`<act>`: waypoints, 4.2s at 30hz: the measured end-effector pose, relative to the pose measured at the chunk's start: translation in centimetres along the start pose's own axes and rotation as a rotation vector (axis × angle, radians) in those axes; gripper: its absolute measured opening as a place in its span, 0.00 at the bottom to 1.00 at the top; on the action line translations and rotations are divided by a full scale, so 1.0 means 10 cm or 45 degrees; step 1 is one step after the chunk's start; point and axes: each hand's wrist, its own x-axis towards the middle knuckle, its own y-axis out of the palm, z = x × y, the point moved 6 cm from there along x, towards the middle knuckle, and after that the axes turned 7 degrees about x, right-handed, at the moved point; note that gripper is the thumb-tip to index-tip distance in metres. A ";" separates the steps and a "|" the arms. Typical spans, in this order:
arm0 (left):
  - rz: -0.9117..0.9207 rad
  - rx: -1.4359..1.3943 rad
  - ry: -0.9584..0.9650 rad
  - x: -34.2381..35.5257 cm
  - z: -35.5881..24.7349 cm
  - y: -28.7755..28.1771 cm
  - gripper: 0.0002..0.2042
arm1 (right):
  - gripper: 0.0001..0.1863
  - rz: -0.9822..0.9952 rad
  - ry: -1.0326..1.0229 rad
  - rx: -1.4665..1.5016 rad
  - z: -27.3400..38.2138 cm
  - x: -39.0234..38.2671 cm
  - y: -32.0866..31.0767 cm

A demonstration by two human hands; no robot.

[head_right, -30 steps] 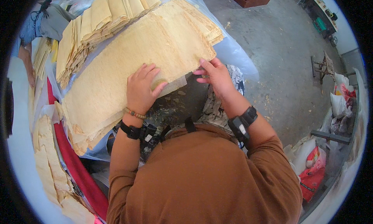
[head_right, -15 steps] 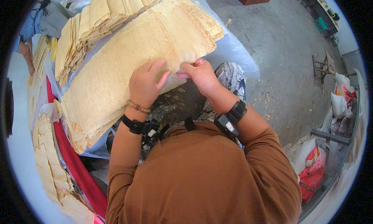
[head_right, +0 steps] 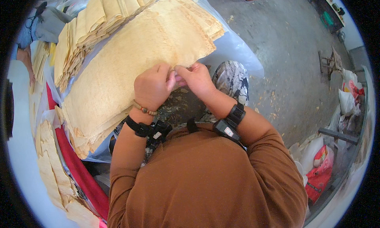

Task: The person repeatedly picks up thin, flexible sheets from a pile, folds them in half, and places them into a growing stack. The person occasionally tears off small pieces from the edges of the sheets. The task is performed by hand without tools.

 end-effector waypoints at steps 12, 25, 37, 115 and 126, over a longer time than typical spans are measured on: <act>-0.123 -0.016 -0.091 0.05 0.11 0.06 0.02 | 0.15 0.019 -0.063 -0.236 -0.04 0.05 -0.09; -0.175 0.121 -0.036 0.02 0.10 0.10 0.06 | 0.20 -0.111 0.138 0.103 -0.22 0.05 -0.12; -0.329 0.065 -0.425 -0.09 0.37 0.13 0.06 | 0.16 0.188 -0.416 -0.854 0.61 -0.34 0.17; -0.254 -0.474 -0.454 0.04 0.69 0.25 0.07 | 0.24 -0.294 -0.347 -1.675 0.94 1.86 0.84; -0.035 -0.573 -0.491 0.09 0.76 0.30 0.07 | 0.11 0.051 -0.458 -0.423 0.64 2.07 0.83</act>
